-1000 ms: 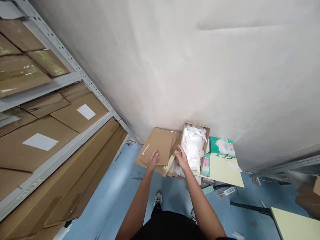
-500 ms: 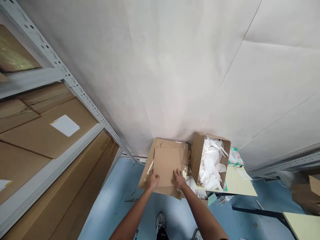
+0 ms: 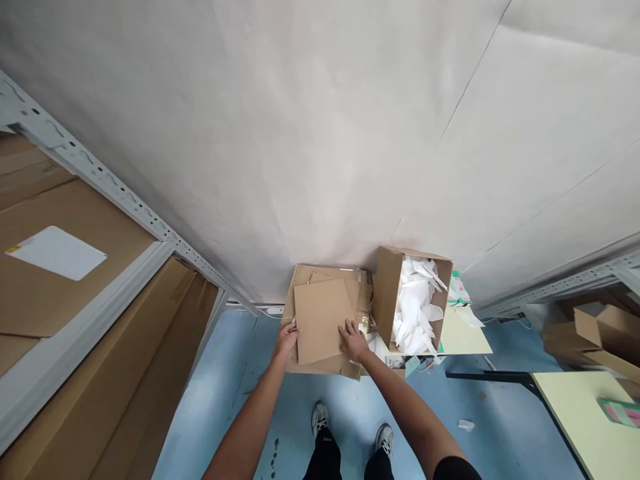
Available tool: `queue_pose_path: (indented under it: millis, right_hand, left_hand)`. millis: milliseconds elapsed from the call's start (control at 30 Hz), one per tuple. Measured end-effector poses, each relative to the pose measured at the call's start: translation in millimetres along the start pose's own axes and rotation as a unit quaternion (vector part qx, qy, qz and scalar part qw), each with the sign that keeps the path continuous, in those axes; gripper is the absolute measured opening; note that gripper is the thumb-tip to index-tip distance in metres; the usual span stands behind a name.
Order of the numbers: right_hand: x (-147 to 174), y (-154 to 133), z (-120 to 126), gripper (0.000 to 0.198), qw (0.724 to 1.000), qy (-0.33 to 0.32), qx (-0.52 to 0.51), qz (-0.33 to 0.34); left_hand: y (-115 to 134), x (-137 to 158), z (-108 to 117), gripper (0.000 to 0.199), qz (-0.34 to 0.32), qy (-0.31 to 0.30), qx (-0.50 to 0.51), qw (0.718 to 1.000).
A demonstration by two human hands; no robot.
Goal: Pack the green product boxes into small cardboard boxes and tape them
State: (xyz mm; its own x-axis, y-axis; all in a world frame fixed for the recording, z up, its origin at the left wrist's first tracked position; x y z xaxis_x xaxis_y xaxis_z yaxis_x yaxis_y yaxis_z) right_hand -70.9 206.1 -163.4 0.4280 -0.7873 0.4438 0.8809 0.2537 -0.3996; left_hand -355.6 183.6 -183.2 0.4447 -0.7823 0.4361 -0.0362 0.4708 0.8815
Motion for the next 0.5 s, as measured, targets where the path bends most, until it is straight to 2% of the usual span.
queue_pose_path:
  millis: [100, 300, 433, 500]
  right_hand:
    - [9.1, 9.7, -0.1, 0.082, 0.998, 0.050, -0.038, 0.013]
    - [17.4, 18.6, -9.6, 0.082, 0.983, 0.093, -0.156, 0.008]
    - [21.6, 9.6, 8.7, 0.079, 0.959, 0.138, -0.249, 0.012]
    - [25.7, 0.4, 25.1, 0.079, 0.932, 0.154, -0.326, 0.027]
  left_hand:
    - [2.9, -0.8, 7.7, 0.024, -0.005, -0.021, 0.028, 0.999]
    - [19.5, 10.4, 23.0, 0.030, -0.024, 0.001, 0.058, 0.998]
    - [41.9, 29.9, 36.7, 0.034, -0.022, 0.001, 0.132, 0.991]
    - [57.9, 43.5, 48.5, 0.034, -0.024, 0.012, 0.149, 0.988]
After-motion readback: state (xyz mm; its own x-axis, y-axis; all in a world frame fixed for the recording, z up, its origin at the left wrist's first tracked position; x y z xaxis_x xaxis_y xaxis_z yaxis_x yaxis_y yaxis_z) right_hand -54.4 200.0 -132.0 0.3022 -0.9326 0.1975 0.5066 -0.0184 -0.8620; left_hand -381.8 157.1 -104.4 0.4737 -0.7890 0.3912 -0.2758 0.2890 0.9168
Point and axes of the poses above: each hand's wrist, its own x-axis away from the middle knuckle, its own z-axis out of the back of the hand, y = z × x, the point moved 7 cm from there along -x, towards the middle knuckle, and after that the axes turned 1 degree about -x, right-handed, at the moved point
